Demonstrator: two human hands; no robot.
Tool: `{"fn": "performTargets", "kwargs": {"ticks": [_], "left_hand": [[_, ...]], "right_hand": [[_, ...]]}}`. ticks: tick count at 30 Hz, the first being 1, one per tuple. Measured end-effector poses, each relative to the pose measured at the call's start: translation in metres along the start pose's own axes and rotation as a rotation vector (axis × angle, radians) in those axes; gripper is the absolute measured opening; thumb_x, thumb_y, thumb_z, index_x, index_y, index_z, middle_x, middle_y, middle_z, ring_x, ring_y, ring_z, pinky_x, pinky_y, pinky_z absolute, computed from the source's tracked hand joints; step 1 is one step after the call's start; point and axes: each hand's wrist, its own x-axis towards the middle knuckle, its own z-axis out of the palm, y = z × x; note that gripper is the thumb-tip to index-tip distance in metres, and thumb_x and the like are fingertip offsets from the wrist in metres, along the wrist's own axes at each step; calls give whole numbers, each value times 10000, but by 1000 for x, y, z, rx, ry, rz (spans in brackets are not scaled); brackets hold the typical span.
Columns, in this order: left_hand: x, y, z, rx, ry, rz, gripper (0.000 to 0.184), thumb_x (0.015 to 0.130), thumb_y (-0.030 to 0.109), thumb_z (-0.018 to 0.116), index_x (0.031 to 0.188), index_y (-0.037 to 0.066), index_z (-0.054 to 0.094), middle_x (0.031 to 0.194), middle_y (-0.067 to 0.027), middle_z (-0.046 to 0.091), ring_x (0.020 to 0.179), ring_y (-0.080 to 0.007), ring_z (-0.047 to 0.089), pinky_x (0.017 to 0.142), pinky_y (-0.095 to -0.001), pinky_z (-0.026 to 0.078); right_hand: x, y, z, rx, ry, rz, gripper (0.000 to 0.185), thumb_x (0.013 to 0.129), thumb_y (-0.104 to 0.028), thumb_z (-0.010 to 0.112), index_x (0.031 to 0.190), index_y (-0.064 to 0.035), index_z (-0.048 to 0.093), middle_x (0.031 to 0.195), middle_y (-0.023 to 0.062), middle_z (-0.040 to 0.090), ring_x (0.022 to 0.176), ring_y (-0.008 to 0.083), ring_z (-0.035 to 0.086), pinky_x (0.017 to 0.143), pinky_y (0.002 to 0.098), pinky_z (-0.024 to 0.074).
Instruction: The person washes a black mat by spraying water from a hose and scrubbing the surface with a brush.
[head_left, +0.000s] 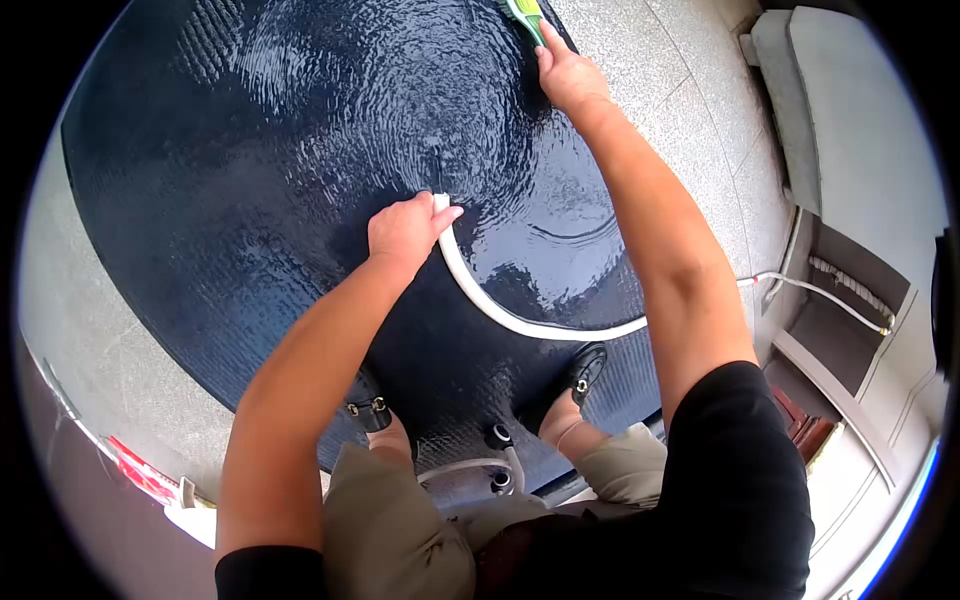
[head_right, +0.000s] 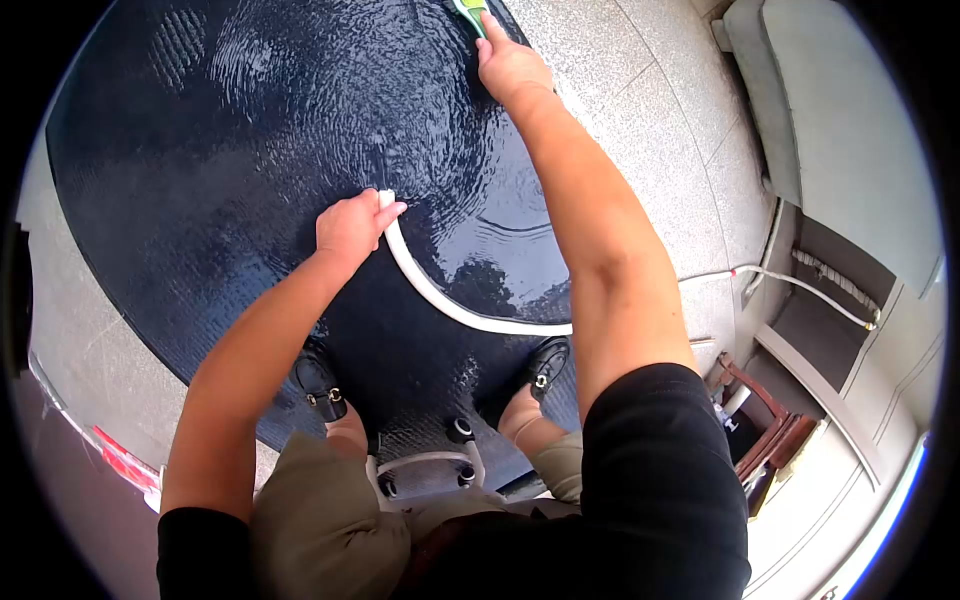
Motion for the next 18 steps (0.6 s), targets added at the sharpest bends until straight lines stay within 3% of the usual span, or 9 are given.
{"fn": "performTargets", "kwargs": {"ticks": [3, 4, 5, 8, 12, 17, 18], "left_hand": [[-5, -3, 6, -67, 82, 19, 411, 906, 493, 547, 820, 96, 608, 560, -40, 618, 531, -238, 639, 584, -401, 496], [-11, 0, 6, -17, 172, 45, 405, 903, 482, 554, 815, 89, 597, 604, -70, 637, 564, -291, 643, 595, -423, 498], [-14, 3, 4, -47, 130, 26, 406, 900, 482, 557, 828, 84, 583, 650, -101, 651, 608, -330, 647, 593, -445, 498], [-6, 14, 5, -22, 156, 170, 402, 888, 485, 568, 834, 87, 555, 654, -112, 647, 628, -325, 653, 569, -454, 498], [21, 31, 4, 0, 88, 186, 437, 881, 514, 554, 886, 78, 580, 719, -111, 667, 705, -324, 664, 629, -446, 508], [27, 35, -2, 46, 25, 130, 448, 887, 544, 523, 931, 106, 604, 760, -111, 675, 741, -326, 664, 646, -455, 508], [28, 35, -4, 39, 25, 121, 446, 886, 540, 529, 926, 103, 604, 760, -108, 675, 748, -326, 663, 652, -454, 508]], "right_hand": [[-55, 48, 31, 32, 46, -43, 509, 980, -366, 391, 1466, -315, 250, 851, 232, 667, 787, 418, 641, 741, 510, 496], [-84, 68, 39, 12, 8, -34, 532, 979, -347, 400, 1478, -324, 218, 832, 231, 663, 763, 408, 644, 721, 508, 501], [-110, 81, 41, 16, -38, 25, 541, 979, -345, 401, 1485, -333, 208, 804, 235, 656, 737, 403, 645, 704, 501, 507], [-144, 99, 50, -17, -37, 54, 551, 974, -346, 415, 1485, -345, 208, 808, 240, 655, 751, 401, 646, 703, 501, 511], [-82, 66, 27, -80, -22, 45, 510, 974, -369, 400, 1464, -335, 261, 881, 228, 663, 801, 404, 646, 751, 507, 502], [35, 3, -12, -102, 47, -37, 486, 978, -408, 361, 1449, -296, 319, 1056, 207, 657, 981, 383, 626, 869, 466, 486], [52, -4, -12, -13, 87, -23, 366, 946, -377, 442, 1134, -144, 652, 1075, 173, 676, 1005, 318, 662, 900, 458, 500]]}}
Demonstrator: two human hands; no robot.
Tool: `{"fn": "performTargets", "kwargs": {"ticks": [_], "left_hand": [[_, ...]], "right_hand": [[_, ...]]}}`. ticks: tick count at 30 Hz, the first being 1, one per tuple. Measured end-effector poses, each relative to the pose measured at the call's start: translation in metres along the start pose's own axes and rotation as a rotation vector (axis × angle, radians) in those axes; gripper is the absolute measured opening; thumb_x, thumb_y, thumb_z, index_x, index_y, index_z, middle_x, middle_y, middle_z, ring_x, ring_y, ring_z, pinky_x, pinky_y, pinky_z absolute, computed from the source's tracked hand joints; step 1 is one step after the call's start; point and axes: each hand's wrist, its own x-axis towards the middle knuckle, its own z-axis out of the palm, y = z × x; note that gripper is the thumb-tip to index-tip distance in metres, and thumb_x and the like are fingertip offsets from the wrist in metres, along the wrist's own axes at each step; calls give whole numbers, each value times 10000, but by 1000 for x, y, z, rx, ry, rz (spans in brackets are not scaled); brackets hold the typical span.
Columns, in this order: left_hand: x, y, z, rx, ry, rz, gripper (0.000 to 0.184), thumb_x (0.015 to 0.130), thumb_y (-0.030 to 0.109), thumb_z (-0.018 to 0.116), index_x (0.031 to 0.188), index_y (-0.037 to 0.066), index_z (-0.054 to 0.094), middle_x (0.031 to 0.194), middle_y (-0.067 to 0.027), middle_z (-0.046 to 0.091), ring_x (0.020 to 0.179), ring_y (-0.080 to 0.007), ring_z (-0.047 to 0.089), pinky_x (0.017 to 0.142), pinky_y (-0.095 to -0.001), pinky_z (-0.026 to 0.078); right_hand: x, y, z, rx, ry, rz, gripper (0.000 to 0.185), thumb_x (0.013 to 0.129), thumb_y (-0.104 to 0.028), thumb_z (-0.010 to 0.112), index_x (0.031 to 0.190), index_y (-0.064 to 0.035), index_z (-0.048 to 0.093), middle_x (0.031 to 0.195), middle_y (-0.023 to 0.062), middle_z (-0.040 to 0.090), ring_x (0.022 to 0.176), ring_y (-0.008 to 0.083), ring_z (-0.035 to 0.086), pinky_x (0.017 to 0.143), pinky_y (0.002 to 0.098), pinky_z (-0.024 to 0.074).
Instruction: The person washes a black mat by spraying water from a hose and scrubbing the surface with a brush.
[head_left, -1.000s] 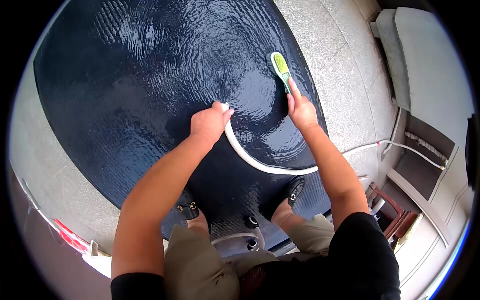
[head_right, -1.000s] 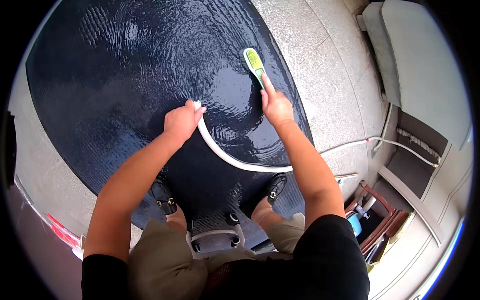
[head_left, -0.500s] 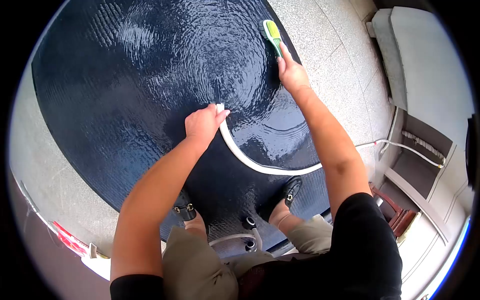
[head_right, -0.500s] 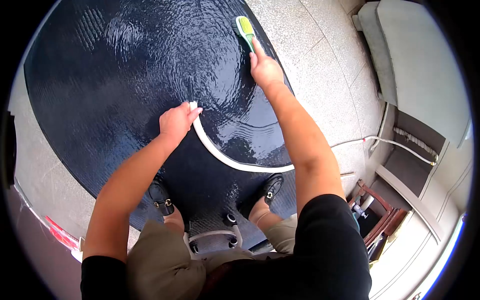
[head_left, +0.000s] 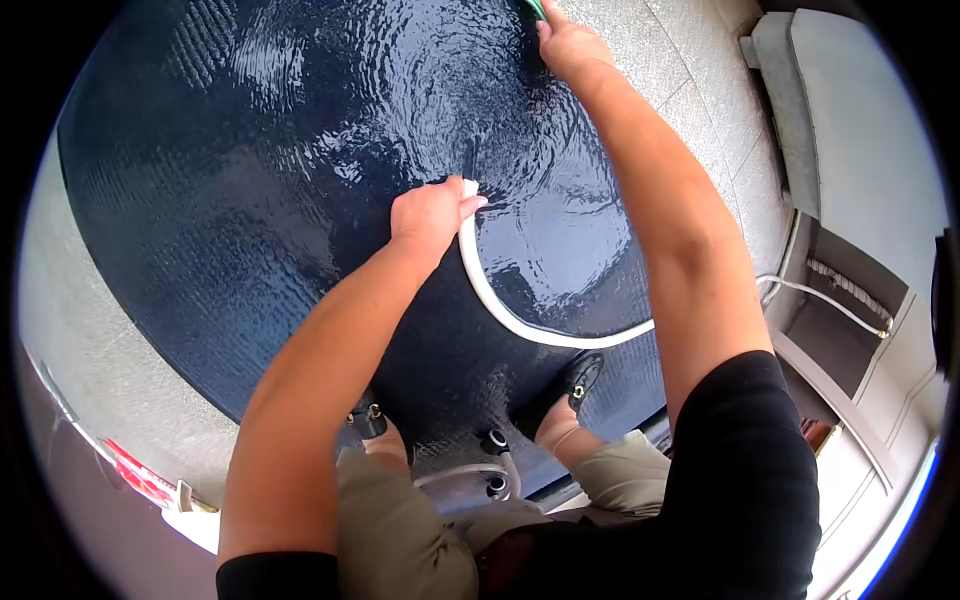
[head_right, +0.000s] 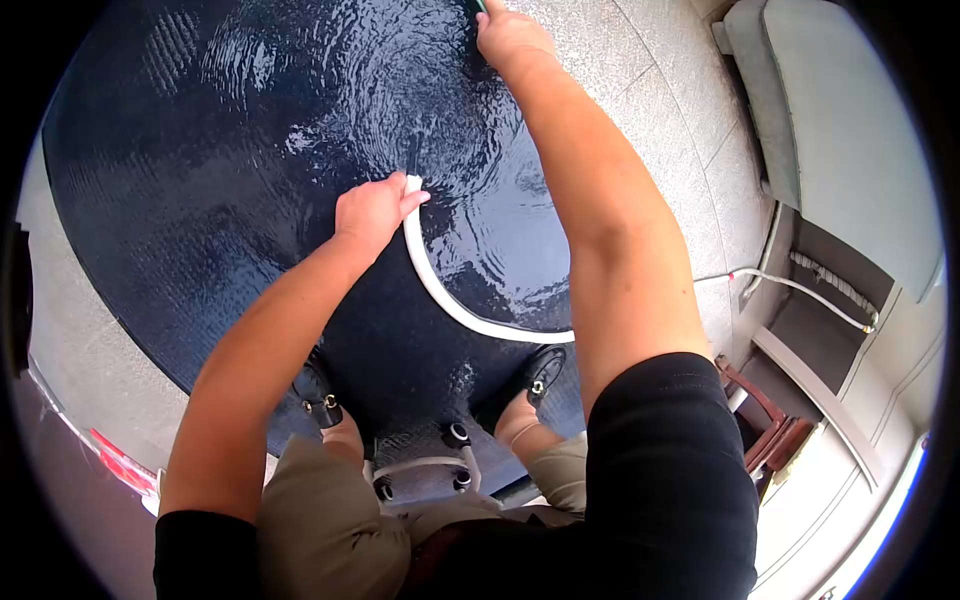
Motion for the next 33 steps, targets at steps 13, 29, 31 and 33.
{"fn": "performTargets", "kwargs": {"ticks": [13, 29, 31, 33], "left_hand": [[-2, -1, -1, -46, -12, -5, 450, 868, 547, 556, 909, 103, 617, 780, -130, 677, 773, -339, 662, 682, -468, 505], [0, -2, 0, -87, -44, -64, 411, 870, 504, 568, 879, 101, 650, 640, -60, 654, 641, -238, 664, 639, -406, 501], [-7, -2, 2, 31, 46, -82, 393, 848, 474, 583, 916, 95, 663, 753, -114, 681, 747, -295, 670, 684, -428, 506], [-20, -10, -7, -28, 2, -127, 393, 829, 456, 591, 912, 80, 671, 843, -154, 684, 830, -342, 659, 720, -449, 505]], "right_hand": [[-229, 132, 57, 97, -37, -15, 553, 960, -291, 475, 1471, -335, 270, 785, 226, 623, 718, 400, 628, 685, 493, 505], [-166, 58, 48, 104, -91, 54, 534, 968, -346, 430, 1469, -317, 247, 864, 233, 652, 783, 405, 637, 727, 512, 495], [-235, 76, 59, 145, -88, 24, 565, 959, -253, 478, 1479, -269, 257, 821, 253, 634, 741, 425, 623, 701, 507, 495], [-289, 73, 57, 143, -159, -8, 567, 947, -244, 505, 1473, -257, 293, 785, 247, 626, 707, 424, 622, 673, 505, 505]]}}
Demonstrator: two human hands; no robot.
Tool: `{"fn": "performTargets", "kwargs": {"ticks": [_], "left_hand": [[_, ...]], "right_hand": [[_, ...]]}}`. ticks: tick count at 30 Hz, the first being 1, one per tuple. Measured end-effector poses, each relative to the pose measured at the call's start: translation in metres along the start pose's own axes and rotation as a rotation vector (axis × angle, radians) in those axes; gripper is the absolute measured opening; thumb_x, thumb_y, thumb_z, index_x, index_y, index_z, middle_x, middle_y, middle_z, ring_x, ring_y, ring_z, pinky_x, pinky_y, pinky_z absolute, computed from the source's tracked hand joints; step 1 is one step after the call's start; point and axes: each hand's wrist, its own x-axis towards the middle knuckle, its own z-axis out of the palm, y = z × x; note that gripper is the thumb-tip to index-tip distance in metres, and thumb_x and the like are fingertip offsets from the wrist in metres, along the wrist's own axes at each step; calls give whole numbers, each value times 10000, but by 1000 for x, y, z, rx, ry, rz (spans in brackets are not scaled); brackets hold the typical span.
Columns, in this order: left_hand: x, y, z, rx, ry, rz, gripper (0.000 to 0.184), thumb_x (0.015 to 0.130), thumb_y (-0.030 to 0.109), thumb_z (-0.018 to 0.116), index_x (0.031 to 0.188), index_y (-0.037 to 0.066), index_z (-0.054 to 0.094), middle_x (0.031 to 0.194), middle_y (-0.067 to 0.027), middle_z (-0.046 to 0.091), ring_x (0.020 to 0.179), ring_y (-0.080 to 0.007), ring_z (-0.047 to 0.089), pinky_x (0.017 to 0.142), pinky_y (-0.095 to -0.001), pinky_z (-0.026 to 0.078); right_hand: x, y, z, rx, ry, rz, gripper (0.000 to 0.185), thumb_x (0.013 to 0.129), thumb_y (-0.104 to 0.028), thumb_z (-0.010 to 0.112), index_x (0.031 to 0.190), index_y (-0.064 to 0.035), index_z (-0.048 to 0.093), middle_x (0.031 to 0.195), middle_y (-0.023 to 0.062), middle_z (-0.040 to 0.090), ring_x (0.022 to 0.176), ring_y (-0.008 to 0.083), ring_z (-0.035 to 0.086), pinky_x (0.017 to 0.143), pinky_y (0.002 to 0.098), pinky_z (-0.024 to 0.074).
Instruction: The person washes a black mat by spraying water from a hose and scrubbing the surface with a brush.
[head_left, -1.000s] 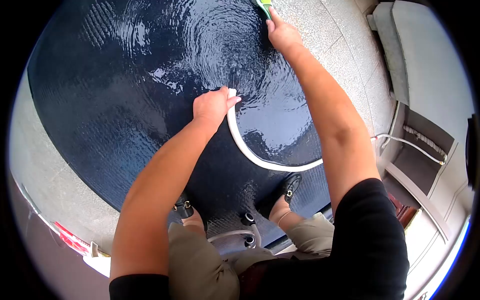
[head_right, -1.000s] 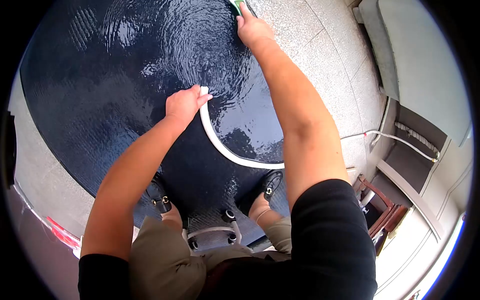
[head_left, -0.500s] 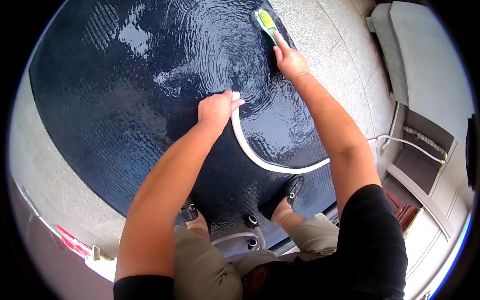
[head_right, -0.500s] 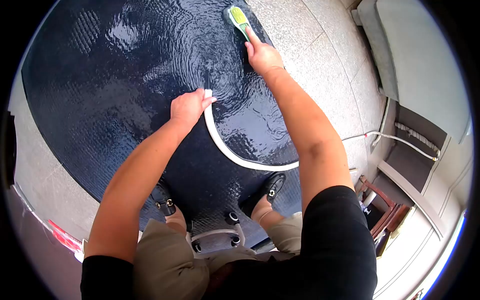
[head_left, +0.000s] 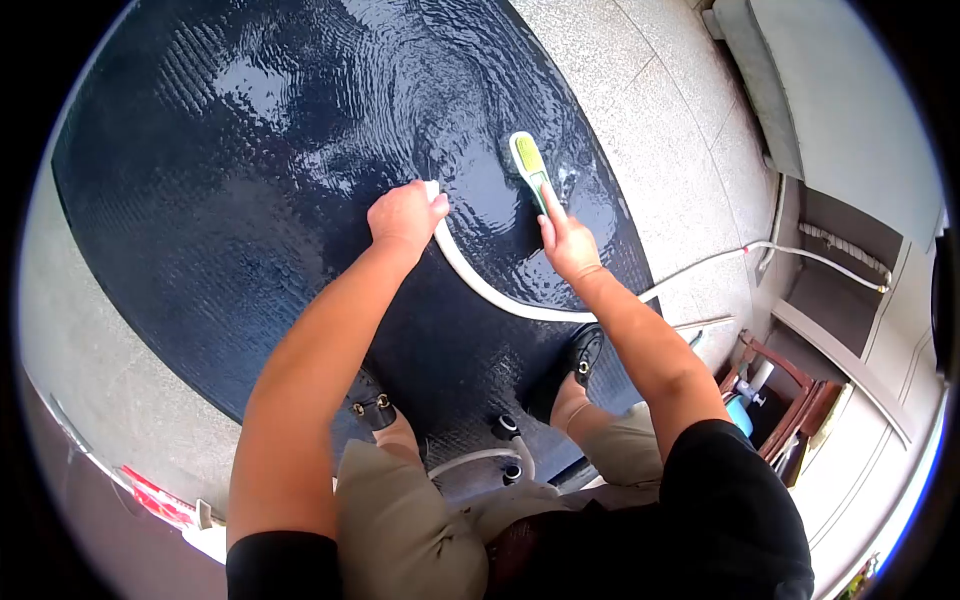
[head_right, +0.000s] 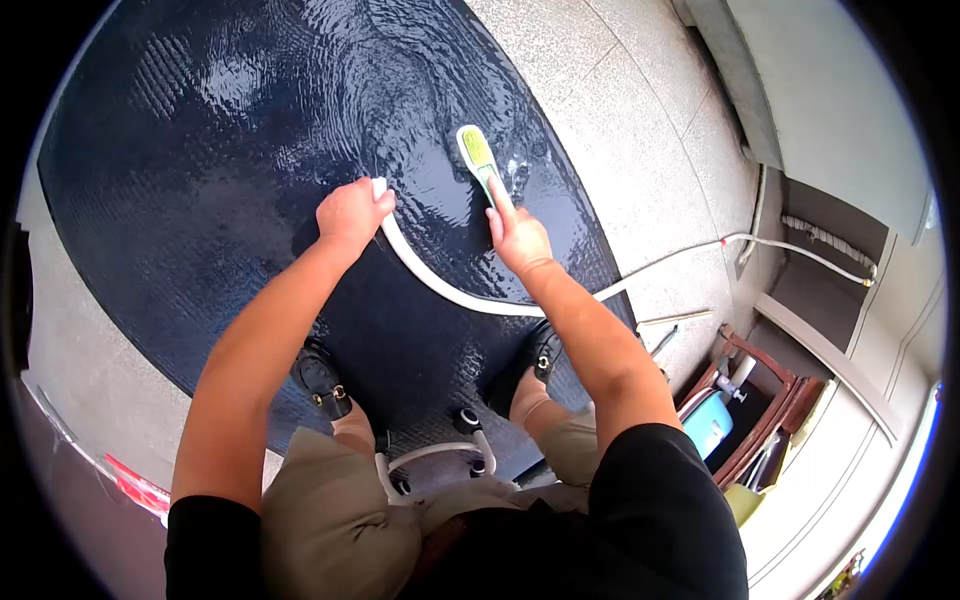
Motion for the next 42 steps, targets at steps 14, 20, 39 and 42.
{"fn": "performTargets", "kwargs": {"ticks": [14, 20, 39, 42], "left_hand": [[-81, -124, 26, -416, 275, -456, 387, 855, 418, 642, 705, 62, 615, 555, -58, 614, 479, -172, 611, 522, -314, 482], [-86, -138, 3, -447, 203, -506, 385, 824, 486, 627, 855, 107, 694, 816, -103, 702, 829, -302, 672, 753, -404, 500], [-86, -133, -22, -537, 61, -457, 411, 834, 469, 637, 687, 89, 591, 563, -17, 624, 485, -158, 627, 559, -314, 504], [-89, -133, -25, -552, 71, -463, 414, 833, 451, 651, 675, 78, 568, 571, -31, 622, 482, -154, 623, 537, -306, 500]], "right_hand": [[48, -180, 19, 73, -46, -161, 492, 967, -312, 466, 1442, -292, 337, 784, 230, 631, 710, 413, 623, 687, 502, 499], [-30, -160, 37, -38, -233, -397, 571, 931, -280, 541, 1460, -318, 327, 684, 170, 586, 577, 330, 622, 561, 448, 527], [52, -270, 14, -88, -261, -324, 475, 972, -316, 447, 1437, -301, 351, 823, 158, 675, 754, 331, 663, 672, 463, 522], [86, -304, 14, -13, -212, -242, 517, 971, -321, 437, 1467, -271, 298, 827, 176, 677, 781, 360, 661, 707, 474, 514]]}}
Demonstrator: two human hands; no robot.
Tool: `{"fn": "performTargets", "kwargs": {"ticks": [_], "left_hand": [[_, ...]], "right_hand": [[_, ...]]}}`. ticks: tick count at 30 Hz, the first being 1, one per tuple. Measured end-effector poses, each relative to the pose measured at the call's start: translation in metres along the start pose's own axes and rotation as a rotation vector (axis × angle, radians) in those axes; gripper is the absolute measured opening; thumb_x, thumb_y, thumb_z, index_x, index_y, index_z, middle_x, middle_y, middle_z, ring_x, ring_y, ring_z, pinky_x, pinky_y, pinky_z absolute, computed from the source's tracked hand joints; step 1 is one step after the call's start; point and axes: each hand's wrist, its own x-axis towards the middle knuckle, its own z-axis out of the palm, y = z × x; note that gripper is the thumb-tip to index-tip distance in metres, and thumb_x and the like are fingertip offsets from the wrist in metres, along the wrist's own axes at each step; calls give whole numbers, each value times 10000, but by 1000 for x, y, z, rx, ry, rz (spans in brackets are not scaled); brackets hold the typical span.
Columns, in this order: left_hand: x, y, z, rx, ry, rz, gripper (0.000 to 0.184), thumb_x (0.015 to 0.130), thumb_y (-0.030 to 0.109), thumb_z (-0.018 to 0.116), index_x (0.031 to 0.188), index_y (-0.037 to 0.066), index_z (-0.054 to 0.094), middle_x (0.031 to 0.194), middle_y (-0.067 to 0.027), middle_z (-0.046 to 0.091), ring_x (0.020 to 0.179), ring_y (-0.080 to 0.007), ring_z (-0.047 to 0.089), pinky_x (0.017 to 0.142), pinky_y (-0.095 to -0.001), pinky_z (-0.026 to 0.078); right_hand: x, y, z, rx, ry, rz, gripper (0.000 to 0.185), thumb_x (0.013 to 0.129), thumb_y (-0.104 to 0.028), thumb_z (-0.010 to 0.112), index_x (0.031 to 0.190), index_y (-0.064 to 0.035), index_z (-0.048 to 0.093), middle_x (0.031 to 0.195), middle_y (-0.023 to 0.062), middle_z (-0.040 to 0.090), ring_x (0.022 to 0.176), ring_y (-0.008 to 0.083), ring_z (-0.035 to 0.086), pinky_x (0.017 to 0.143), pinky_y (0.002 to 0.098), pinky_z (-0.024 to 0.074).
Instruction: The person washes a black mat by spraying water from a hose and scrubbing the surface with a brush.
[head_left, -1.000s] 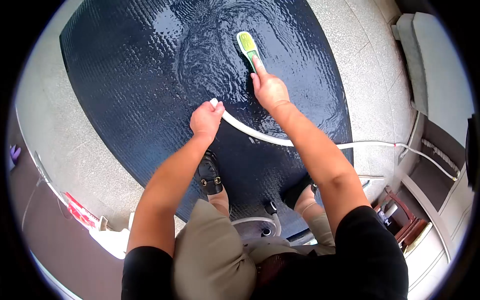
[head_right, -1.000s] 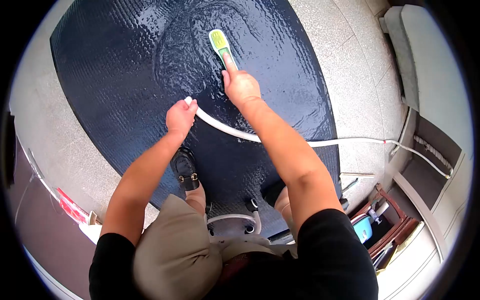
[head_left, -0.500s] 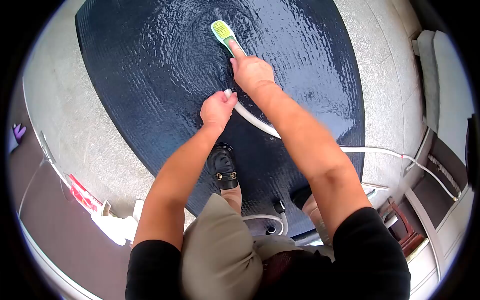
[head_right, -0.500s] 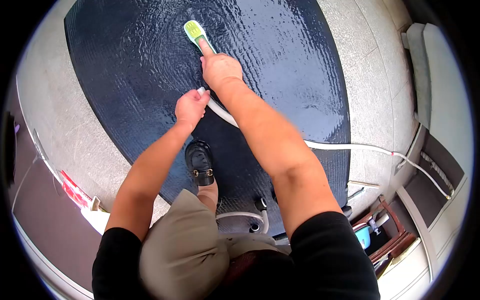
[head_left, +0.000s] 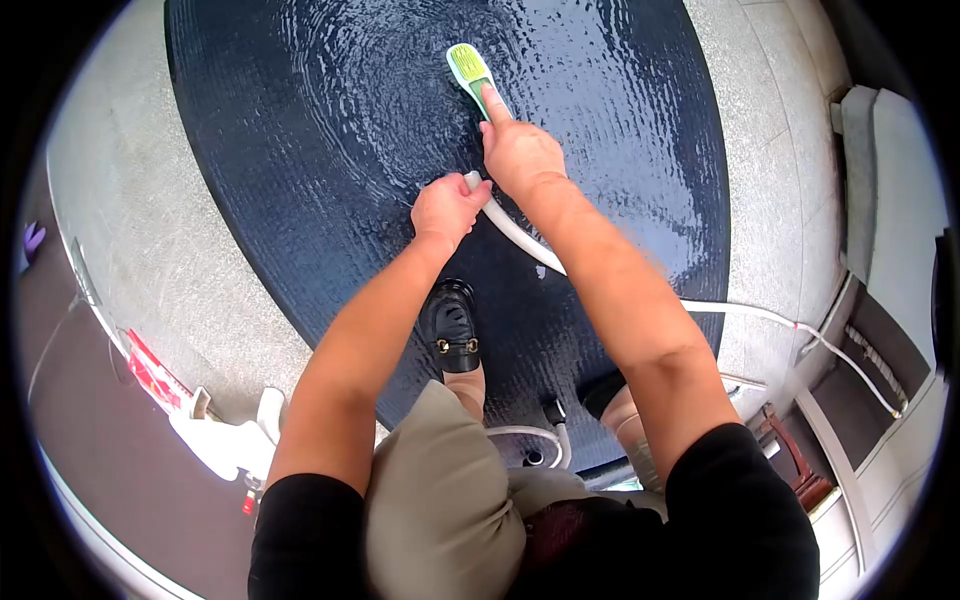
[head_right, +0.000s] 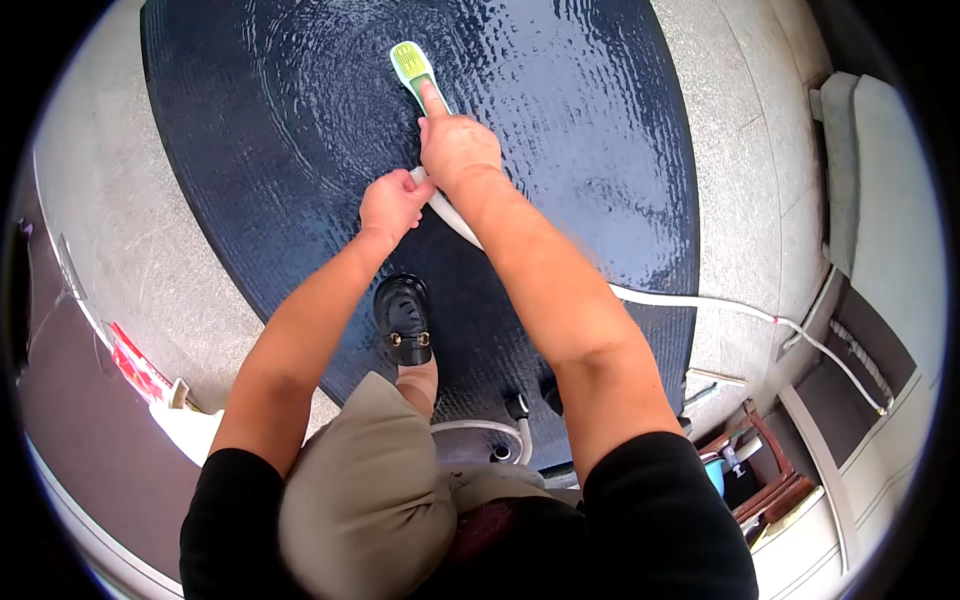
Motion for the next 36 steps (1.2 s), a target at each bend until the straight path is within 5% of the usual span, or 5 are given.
{"fn": "performTargets", "kwargs": {"ticks": [18, 23, 27, 32, 36], "left_hand": [[4, -8, -2, -14, -3, 85, 436, 835, 435, 681, 672, 63, 522, 576, -44, 607, 454, -135, 588, 496, -302, 482], [-1, -1, 17, 251, 81, 290, 314, 892, 409, 586, 858, 97, 603, 738, -92, 676, 727, -318, 661, 652, -444, 499], [8, 11, 17, 231, -28, 290, 350, 845, 459, 621, 941, 122, 635, 783, -88, 684, 788, -289, 666, 692, -425, 503], [51, 22, -3, -28, 360, 530, 166, 865, 158, 644, 1004, 68, 629, 823, -95, 645, 708, -248, 627, 687, -345, 509], [77, 39, -9, 32, 435, 576, 241, 883, 206, 621, 1114, 142, 639, 907, -100, 648, 804, -275, 632, 741, -391, 509]], "right_hand": [[-83, 51, 54, -66, -21, 11, 639, 928, -344, 534, 1490, -285, 235, 775, 195, 634, 706, 364, 646, 676, 477, 523], [-138, 78, 84, 49, 219, 26, 768, 785, -289, 721, 1450, -242, 339, 898, 120, 566, 765, 317, 618, 657, 432, 521], [-144, 83, 97, 65, 379, 7, 700, 759, -197, 735, 1394, -175, 440, 923, 85, 569, 847, 298, 566, 727, 407, 497], [-139, 102, 115, 109, 461, -107, 671, 755, -180, 736, 1368, -171, 464, 935, 84, 557, 840, 301, 547, 741, 410, 475], [-141, 105, 122, 93, 484, -187, 630, 753, -170, 733, 1334, -180, 488, 942, 80, 542, 827, 295, 535, 713, 411, 459]]}}
